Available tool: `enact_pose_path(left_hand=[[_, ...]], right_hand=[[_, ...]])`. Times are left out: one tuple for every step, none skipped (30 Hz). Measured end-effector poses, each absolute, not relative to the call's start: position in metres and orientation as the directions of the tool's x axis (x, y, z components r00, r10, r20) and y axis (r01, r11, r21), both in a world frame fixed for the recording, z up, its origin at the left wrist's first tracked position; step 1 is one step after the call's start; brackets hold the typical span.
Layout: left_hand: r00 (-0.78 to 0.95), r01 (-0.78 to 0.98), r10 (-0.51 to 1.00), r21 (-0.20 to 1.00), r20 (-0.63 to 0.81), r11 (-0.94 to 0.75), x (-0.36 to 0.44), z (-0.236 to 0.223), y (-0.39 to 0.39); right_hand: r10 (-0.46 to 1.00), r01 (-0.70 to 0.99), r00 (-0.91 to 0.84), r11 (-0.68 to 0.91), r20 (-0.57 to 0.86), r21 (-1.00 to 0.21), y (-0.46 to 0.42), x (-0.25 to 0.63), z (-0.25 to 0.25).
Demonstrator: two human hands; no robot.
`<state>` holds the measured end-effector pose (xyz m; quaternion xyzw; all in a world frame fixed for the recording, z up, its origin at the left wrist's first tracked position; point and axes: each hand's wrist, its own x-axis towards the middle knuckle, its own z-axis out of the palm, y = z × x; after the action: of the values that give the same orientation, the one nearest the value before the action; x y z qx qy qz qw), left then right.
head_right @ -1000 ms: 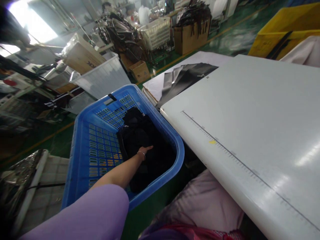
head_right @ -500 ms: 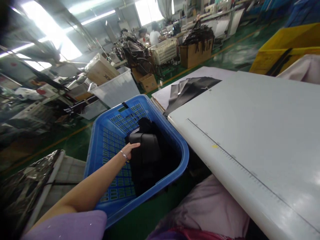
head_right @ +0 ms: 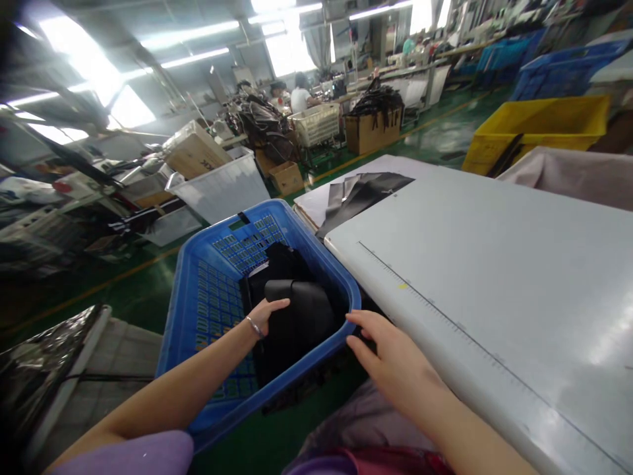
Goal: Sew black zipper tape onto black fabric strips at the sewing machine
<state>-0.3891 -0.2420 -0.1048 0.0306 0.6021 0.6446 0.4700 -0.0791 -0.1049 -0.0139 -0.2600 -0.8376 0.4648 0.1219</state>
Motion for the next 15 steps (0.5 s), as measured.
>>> enact_pose_path(left_hand=[[-0.561, -0.567, 0.652, 0.811, -0.509, 0.145, -0.386, -0.097, -0.243], [-0.567, -0.563, 0.663, 0.818, -0.489, 0.122, -0.382, -0.088, -0.244], [-0.570, -0.558, 0.675, 0.824, -0.468, 0.101, -0.379, -0.078, -0.245], [-0.570, -0.552, 0.689, 0.829, -0.448, 0.082, -0.374, -0.068, -0.245], [-0.564, -0.549, 0.706, 0.833, -0.429, 0.068, -0.368, -0.058, -0.244], [-0.550, -0.549, 0.725, 0.834, -0.415, 0.061, -0.360, -0.048, -0.244], [-0.528, -0.551, 0.746, 0.832, -0.406, 0.062, -0.352, -0.039, -0.242], [-0.499, -0.556, 0.768, 0.828, -0.402, 0.072, -0.342, -0.032, -0.241], [-0.460, -0.569, 0.791, 0.818, -0.404, 0.087, -0.332, -0.026, -0.239], [-0.412, -0.593, 0.811, 0.798, -0.415, 0.107, -0.321, -0.021, -0.238], [-0.363, -0.625, 0.826, 0.770, -0.431, 0.127, -0.312, -0.018, -0.236], [-0.322, -0.659, 0.833, 0.739, -0.449, 0.144, -0.303, -0.016, -0.234], [-0.294, -0.688, 0.835, 0.709, -0.465, 0.153, -0.295, -0.016, -0.232], [-0.282, -0.710, 0.832, 0.687, -0.477, 0.153, -0.288, -0.016, -0.231], [-0.291, -0.719, 0.825, 0.680, -0.483, 0.145, -0.283, -0.016, -0.229]], right_hand=[[0.542, 0.319, -0.839, 0.404, -0.056, -0.857, -0.105, -0.099, -0.016], [0.552, 0.324, -0.831, 0.374, -0.072, -0.869, -0.105, -0.116, -0.017], [0.575, 0.333, -0.814, 0.339, -0.086, -0.880, -0.105, -0.131, -0.016], [0.597, 0.342, -0.795, 0.299, -0.105, -0.891, -0.104, -0.142, -0.013], [0.610, 0.349, -0.782, 0.254, -0.131, -0.902, -0.104, -0.151, -0.009], [0.609, 0.350, -0.776, 0.203, -0.162, -0.914, -0.105, -0.158, -0.004], [0.594, 0.342, -0.782, 0.157, -0.188, -0.927, -0.106, -0.162, 0.002], [0.577, 0.329, -0.793, 0.133, -0.197, -0.935, -0.110, -0.166, 0.006], [0.574, 0.322, -0.798, 0.147, -0.185, -0.935, -0.115, -0.168, 0.009], [0.590, 0.329, -0.791, 0.187, -0.162, -0.926, -0.122, -0.168, 0.010], [0.617, 0.348, -0.775, 0.239, -0.135, -0.907, -0.129, -0.168, 0.009], [0.645, 0.369, -0.758, 0.293, -0.102, -0.882, -0.135, -0.167, 0.006], [0.668, 0.387, -0.741, 0.337, -0.072, -0.858, -0.141, -0.165, 0.002], [0.686, 0.400, -0.726, 0.350, -0.059, -0.847, -0.144, -0.162, -0.002], [0.696, 0.404, -0.714, 0.327, -0.071, -0.854, -0.145, -0.159, -0.006]])
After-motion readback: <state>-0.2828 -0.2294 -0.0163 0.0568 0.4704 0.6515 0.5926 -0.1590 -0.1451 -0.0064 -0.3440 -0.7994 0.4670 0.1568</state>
